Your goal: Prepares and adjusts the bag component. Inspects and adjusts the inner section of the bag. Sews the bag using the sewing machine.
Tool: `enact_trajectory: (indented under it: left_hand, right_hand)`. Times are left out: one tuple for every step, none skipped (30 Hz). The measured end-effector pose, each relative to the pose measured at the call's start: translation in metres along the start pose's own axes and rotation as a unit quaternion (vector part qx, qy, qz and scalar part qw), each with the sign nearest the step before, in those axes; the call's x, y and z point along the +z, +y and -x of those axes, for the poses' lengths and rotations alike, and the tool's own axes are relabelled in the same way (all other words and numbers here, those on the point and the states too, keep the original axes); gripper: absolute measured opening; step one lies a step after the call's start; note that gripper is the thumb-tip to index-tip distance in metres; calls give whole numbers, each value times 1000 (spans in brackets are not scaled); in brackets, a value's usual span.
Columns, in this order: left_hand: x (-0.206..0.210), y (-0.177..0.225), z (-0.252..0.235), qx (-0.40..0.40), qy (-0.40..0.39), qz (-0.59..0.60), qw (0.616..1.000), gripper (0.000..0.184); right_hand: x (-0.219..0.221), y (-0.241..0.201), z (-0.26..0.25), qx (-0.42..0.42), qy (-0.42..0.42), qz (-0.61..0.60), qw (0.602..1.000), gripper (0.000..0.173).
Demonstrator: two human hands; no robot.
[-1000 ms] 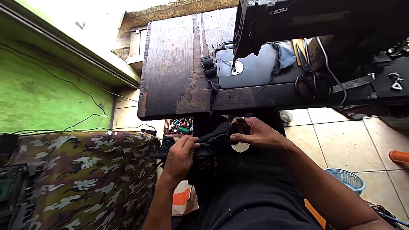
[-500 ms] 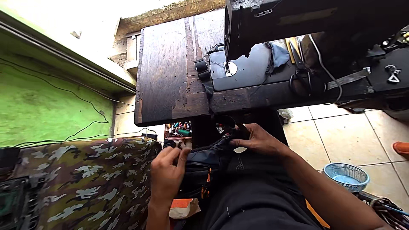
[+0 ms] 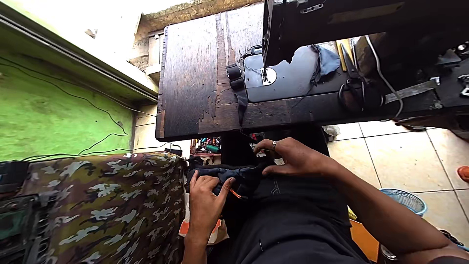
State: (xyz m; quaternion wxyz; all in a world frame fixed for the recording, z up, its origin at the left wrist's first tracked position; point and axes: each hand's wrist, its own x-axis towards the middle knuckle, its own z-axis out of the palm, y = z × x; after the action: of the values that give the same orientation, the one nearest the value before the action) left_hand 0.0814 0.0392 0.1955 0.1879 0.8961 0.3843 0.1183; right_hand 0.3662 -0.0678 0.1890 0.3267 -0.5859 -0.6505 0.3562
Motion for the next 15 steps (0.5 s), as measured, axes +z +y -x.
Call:
enact_trajectory:
  left_hand:
    - [1,2,-2,3,-8,26,1000,58]
    - [0,4,-3,-1,-14,35,999,55]
    - [-2,8,-3,-9,-19,30,999,53]
    - [-3,11,-4,-18,-22,19,999,52]
    - [-4,14,-4,-24,-17,3,1000,51]
    - [-5,17,-5,-31,-11,-17,999,50]
    - [-5,18,-5,-34,-2,-37,999,50]
    - [-5,19,-6,-31,9,-60,998,51]
    - [-4,18,-7,-24,15,-81,996,53]
    - [-4,18,-8,-23,9,-97,995,57]
    - [-3,18,-9,-23,-2,-108,994,62]
    - [-1,18,-10,-22,-9,-118,993,69]
    - [1,20,-11,-22,-16,-127,992,77]
    - [4,22,-13,-20,-18,-138,990,84]
    - [7,24,-14,-12,-18,-141,990,86]
  right_hand:
    - [-8,0,-1,-15,-10,31,999,34]
    - [-15,0,-4,-24,-13,49,998,23]
    - [-19,1,-6,-30,-9,64,997,19]
    - [-23,2,-9,-32,-6,71,997,19]
    - [-25,1,-10,-28,-7,69,997,25]
    - [-24,-1,-10,-19,-9,67,998,36]
    - [-19,-6,-9,-6,-9,72,997,50]
    - [-11,-10,-8,8,-4,77,997,61]
    - [1,-13,-6,19,7,88,996,64]
    - [13,-14,-4,24,22,106,994,61]
    - [26,-13,-2,24,42,118,992,52]
    - [36,-11,0,29,57,116,991,48]
    - [41,-9,0,34,52,104,993,46]
    - [42,-9,1,35,27,85,995,43]
    - [38,-8,2,28,-12,58,998,39]
